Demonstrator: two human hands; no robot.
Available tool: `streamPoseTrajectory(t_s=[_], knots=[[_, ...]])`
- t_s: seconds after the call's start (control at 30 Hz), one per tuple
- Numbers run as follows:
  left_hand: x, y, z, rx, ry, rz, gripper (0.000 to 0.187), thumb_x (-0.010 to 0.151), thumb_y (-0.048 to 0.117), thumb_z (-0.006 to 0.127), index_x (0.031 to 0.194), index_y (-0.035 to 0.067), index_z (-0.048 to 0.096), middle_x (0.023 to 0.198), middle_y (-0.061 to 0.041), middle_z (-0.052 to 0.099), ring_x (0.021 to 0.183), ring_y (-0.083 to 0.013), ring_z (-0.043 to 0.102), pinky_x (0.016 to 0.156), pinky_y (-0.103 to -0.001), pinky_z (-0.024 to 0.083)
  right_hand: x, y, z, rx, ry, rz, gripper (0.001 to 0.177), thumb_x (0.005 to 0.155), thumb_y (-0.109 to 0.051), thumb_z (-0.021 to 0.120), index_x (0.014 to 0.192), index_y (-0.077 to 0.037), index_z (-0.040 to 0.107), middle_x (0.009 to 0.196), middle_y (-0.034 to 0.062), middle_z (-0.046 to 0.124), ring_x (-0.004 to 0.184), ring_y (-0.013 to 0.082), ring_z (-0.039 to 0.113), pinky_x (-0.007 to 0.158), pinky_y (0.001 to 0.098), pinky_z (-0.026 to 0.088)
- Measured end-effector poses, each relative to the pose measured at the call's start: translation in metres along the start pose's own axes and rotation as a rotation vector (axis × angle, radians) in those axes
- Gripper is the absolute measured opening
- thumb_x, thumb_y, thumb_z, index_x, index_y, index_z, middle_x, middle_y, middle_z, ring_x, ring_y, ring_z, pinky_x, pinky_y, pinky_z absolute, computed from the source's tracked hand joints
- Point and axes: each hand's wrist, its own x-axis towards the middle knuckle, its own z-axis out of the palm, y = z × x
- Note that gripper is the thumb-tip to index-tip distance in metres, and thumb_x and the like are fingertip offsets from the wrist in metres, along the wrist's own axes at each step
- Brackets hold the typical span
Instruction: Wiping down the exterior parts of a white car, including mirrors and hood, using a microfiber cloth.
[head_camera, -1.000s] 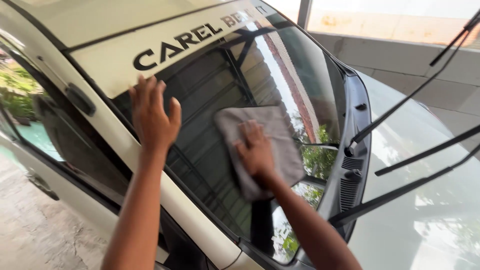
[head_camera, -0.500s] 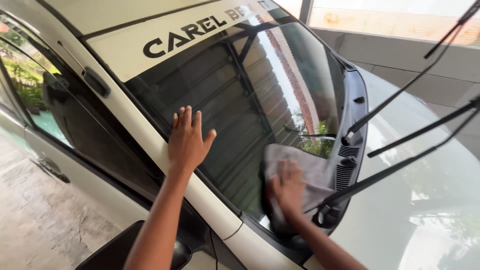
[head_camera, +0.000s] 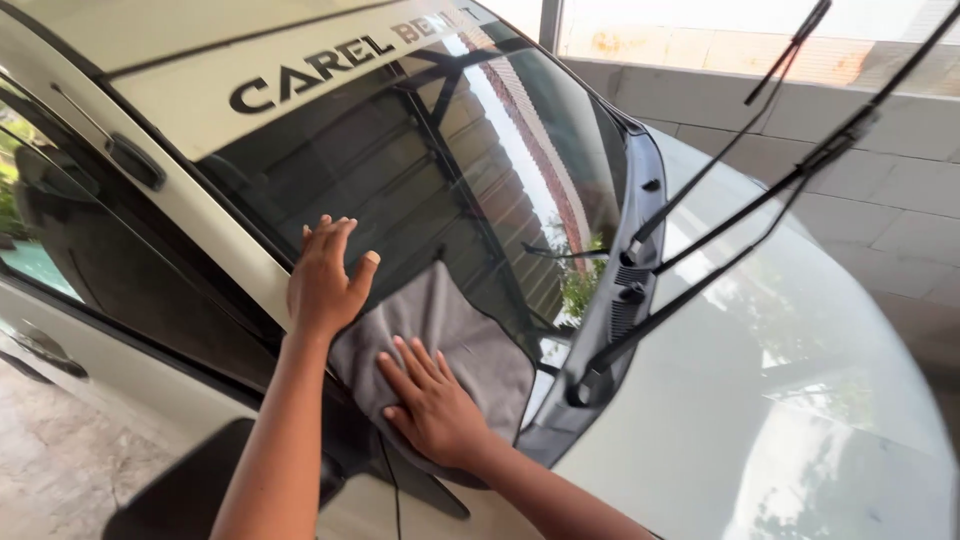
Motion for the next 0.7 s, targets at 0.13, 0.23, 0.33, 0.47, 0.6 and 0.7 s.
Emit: streamPoseTrajectory(t_s=[0.13, 0.23, 0.33, 0.47, 0.6, 0.7], knots=[[-0.031, 0.02, 0.008, -0.012, -0.017, -0.049, 0.052, 0.101, 0.038, 0.056, 0.138, 0.001, 0.058, 0.144, -0.02, 0.059, 0.145, -0.0398, 0.045, 0.125, -0.053, 0.028, -0.063, 0.012, 0.024, 0.01, 0.078, 0.141, 0.064, 0.108, -0.034, 0.049, 0.163, -0.006, 0.033, 0.17, 0.0195, 0.03, 0.159, 0.0387, 0.026, 0.128, 0.0525, 0.026], [-0.076, 0.05, 0.025, -0.077, 0.058, -0.077, 0.044, 0.107, 0.031, 0.055, 0.14, 0.002, 0.058, 0.149, -0.021, 0.057, 0.15, -0.0412, 0.041, 0.128, -0.056, 0.026, -0.114, 0.007, 0.037, -0.323, 0.056, 0.147, 0.061, 0.107, -0.031, 0.053, 0.161, -0.007, 0.037, 0.169, 0.02, 0.029, 0.156, 0.0387, 0.026, 0.121, 0.0546, 0.026], [-0.117, 0.105, 0.023, -0.138, -0.003, 0.01, 0.046, 0.101, 0.024, 0.059, 0.14, 0.0, 0.057, 0.15, -0.024, 0.053, 0.151, -0.0438, 0.037, 0.127, -0.059, 0.025, -0.162, 0.005, 0.039, -0.545, 0.109, 0.023, 0.064, 0.099, -0.036, 0.059, 0.156, -0.013, 0.042, 0.166, 0.0173, 0.032, 0.152, 0.0391, 0.026, 0.116, 0.0577, 0.025], [-0.168, 0.159, 0.014, -0.169, -0.114, -0.02, 0.049, 0.094, 0.023, 0.064, 0.138, 0.0, 0.057, 0.149, -0.024, 0.053, 0.148, -0.0429, 0.038, 0.121, -0.057, 0.027, -0.203, 0.01, -0.003, -0.421, -0.107, 0.188, 0.072, 0.092, -0.043, 0.064, 0.154, -0.015, 0.04, 0.166, 0.0139, 0.027, 0.153, 0.0376, 0.021, 0.118, 0.0608, 0.018], [-0.213, 0.201, 0.011, -0.158, -0.147, -0.036, 0.049, 0.091, 0.023, 0.066, 0.135, 0.001, 0.058, 0.147, -0.023, 0.054, 0.146, -0.0426, 0.04, 0.119, -0.054, 0.031, -0.234, 0.049, -0.044, -0.292, -0.02, 0.414, 0.081, 0.091, -0.051, 0.066, 0.158, -0.019, 0.034, 0.168, 0.013, 0.021, 0.155, 0.0353, 0.015, 0.12, 0.0586, 0.012], [-0.24, 0.243, 0.028, -0.19, -0.205, -0.068, 0.049, 0.089, 0.021, 0.066, 0.134, 0.003, 0.058, 0.145, -0.021, 0.056, 0.144, -0.0414, 0.043, 0.119, -0.054, 0.032, -0.226, 0.061, -0.059, -0.253, -0.055, 0.417, 0.079, 0.096, -0.049, 0.061, 0.161, -0.018, 0.03, 0.17, 0.014, 0.017, 0.155, 0.0354, 0.01, 0.12, 0.0587, 0.01]])
